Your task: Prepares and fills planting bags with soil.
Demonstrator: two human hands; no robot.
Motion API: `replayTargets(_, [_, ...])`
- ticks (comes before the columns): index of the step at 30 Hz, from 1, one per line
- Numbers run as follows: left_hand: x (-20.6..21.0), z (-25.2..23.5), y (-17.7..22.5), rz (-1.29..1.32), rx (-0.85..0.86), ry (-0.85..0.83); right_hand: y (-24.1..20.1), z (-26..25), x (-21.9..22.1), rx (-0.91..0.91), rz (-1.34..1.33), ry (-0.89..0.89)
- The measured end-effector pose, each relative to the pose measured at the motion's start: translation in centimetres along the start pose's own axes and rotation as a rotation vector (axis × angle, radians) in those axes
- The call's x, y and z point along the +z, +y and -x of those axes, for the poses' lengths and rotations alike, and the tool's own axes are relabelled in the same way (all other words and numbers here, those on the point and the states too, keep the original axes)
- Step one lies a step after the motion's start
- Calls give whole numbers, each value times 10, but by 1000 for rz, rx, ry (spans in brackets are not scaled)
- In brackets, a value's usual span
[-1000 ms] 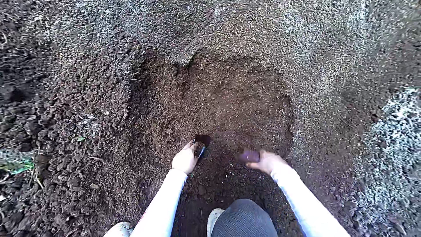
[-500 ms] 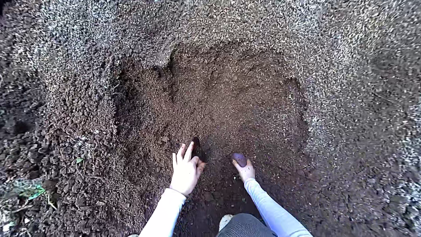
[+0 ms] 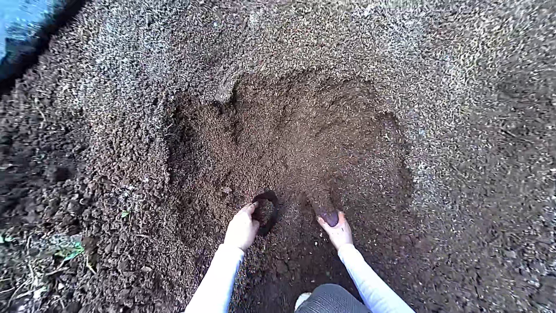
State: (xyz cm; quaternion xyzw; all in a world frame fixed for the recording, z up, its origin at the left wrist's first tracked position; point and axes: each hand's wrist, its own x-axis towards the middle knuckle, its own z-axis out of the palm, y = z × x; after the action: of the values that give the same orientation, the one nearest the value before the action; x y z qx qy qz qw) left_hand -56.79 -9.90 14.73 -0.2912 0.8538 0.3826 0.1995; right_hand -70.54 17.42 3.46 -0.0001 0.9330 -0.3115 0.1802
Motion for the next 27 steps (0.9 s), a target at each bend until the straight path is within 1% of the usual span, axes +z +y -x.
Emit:
replayTargets(3, [-2,0,-3,112,29,18,-23,11,-24,-134,79,-75])
replayTargets(8, [4,-1,-6,200,87,35,-91,35,-61,-377,245,-232])
replayTargets(10, [5,0,-7,226,105,36,-121,41,-73,-472,385,-306])
replayTargets(11, [5,1,-7,243,119,40,-142,45,-78,-492,508,-363])
replayTargets(14, [6,3,-10,303,136,58,-214,62,-76,-502,907,-517])
replayTargets(16, [9,3,-13,339,133,57,-250,79,-58,-483,1085,-537])
replayTargets(18, [11,2,-17,361,155,60,-279,100,-39,-448,1223,-521])
replayTargets(20, [10,2,-19,365,163,59,-301,119,-28,-466,1309,-484])
replayTargets(22, [8,3,-22,369,153,60,-315,132,-29,-488,1333,-445])
replayTargets(25, [4,5,-26,340,144,51,-325,140,-50,-465,1325,-399])
replayTargets(27, [2,6,-29,324,140,37,-326,134,-67,-398,1346,-376])
